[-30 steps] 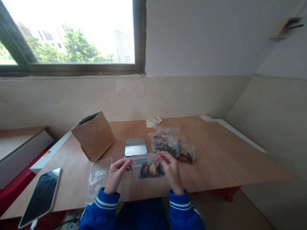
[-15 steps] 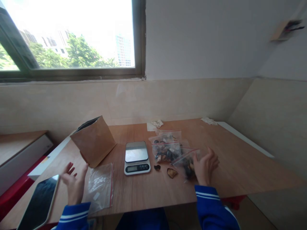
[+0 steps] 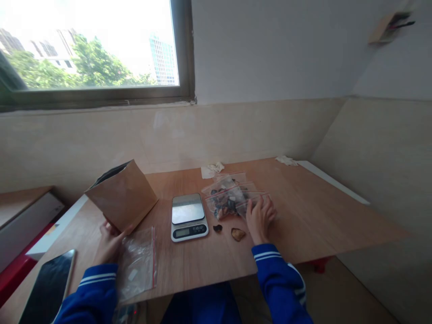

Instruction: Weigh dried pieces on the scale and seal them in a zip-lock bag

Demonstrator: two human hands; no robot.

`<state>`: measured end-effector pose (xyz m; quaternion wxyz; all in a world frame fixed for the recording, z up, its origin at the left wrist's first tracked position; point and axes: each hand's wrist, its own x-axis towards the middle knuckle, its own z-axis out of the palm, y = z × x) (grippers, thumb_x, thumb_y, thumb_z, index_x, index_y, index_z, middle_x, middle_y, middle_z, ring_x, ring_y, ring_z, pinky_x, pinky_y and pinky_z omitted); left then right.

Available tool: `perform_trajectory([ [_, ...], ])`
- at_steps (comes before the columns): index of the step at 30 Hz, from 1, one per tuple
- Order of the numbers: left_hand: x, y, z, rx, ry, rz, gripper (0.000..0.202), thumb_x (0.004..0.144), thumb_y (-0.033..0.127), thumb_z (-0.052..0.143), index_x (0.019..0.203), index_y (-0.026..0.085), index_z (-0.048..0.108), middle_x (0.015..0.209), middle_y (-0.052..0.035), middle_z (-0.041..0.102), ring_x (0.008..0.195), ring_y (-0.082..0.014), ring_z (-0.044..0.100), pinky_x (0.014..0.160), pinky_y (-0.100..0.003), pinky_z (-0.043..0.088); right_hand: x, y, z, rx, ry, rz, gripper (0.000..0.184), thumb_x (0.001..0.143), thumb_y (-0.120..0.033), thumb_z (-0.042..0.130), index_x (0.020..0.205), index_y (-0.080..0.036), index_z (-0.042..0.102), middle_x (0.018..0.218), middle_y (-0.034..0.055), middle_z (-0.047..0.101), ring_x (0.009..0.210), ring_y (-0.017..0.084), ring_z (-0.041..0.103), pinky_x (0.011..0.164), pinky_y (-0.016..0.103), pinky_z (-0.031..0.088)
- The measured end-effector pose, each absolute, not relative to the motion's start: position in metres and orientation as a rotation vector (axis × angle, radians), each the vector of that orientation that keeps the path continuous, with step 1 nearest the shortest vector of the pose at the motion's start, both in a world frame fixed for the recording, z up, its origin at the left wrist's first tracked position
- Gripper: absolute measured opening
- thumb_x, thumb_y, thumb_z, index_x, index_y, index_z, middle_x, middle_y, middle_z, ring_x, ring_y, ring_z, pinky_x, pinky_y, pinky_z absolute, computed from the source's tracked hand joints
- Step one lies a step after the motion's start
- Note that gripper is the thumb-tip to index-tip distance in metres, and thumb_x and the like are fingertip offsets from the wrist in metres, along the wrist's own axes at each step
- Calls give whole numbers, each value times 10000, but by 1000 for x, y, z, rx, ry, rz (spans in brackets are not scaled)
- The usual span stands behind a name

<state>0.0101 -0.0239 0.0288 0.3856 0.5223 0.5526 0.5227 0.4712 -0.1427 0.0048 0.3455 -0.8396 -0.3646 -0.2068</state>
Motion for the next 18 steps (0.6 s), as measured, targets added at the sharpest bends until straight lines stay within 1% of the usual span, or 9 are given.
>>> perform_trajectory([
  [2, 5, -15, 26, 1416, 1431, 1225, 772, 616, 424, 767, 1250, 156, 418, 1220, -155, 582, 1118, -314, 575, 957, -484, 473, 455, -153, 5, -2050, -1159, -478, 412, 947, -359, 337, 1227, -124, 527, 1261, 207, 496, 1157, 303, 453, 959, 475, 347],
  [4, 0, -8, 23, 1521, 1497, 1129, 616, 630, 467, 731, 1112, 132, 544, 1129, -142, 640, 1062, -328, 600, 930, -477, 485, 437, -166, -1, -1854, -1550, -311, 340, 939, -321, 373, 1200, -207, 558, 1167, 127, 571, 1090, 246, 515, 936, 412, 392],
  [6, -5, -5, 20, 1590, 1568, 1095, 560, 646, 505, 689, 1047, 128, 589, 1077, -132, 668, 1027, -334, 613, 900, -469, 495, 423, -177, -8, -1774, -1813, -186, 343, 904, -346, 461, 1224, -275, 562, 1167, 89, 583, 1076, 242, 532, 926, 412, 408],
  [8, -7, -4, 16, 1627, 1627, 1081, 552, 651, 537, 658, 1015, 126, 609, 1033, -127, 685, 999, -337, 621, 874, -461, 502, 417, -181, -14, -1808, -1900, -122, 385, 872, -390, 526, 1251, -334, 552, 1198, 73, 573, 1079, 257, 534, 908, 435, 420],
  [10, -7, -6, 14, 1650, 1645, 1081, 550, 650, 561, 638, 984, 125, 621, 1000, -124, 694, 975, -335, 627, 852, -449, 506, 418, -180, -16, -1799, -1922, -47, 349, 886, -382, 513, 1229, -363, 573, 1169, 61, 585, 1055, 250, 549, 884, 432, 441],
  [12, -6, -7, 11, 1651, 1627, 1106, 545, 643, 569, 634, 967, 131, 625, 991, -118, 698, 964, -329, 633, 839, -431, 511, 421, -176, -17, -1734, -1904, 31, 295, 916, -337, 464, 1164, -348, 624, 1095, 60, 608, 1010, 231, 573, 868, 411, 464],
  [15, -7, -8, 8, 1614, 1581, 1156, 556, 626, 562, 649, 979, 134, 617, 1015, -118, 695, 982, -326, 631, 849, -422, 509, 421, -168, -14, -1612, -1761, 114, 316, 945, -282, 386, 1086, -265, 668, 985, 77, 633, 937, 217, 611, 853, 387, 495],
  [16, -8, -7, 7, 1601, 1578, 1165, 565, 618, 559, 655, 982, 130, 615, 1017, -123, 695, 990, -331, 628, 859, -429, 504, 418, -164, -10, -1572, -1700, 139, 325, 951, -275, 368, 1085, -242, 663, 974, 82, 640, 933, 216, 619, 852, 381, 502],
  [18, -10, -6, 4, 1594, 1585, 1176, 577, 606, 555, 662, 982, 120, 615, 1009, -137, 696, 1004, -346, 621, 882, -452, 488, 405, -152, 2, -1490, -1615, 192, 326, 958, -266, 352, 1117, -219, 633, 1017, 88, 648, 972, 214, 622, 875, 369, 502],
])
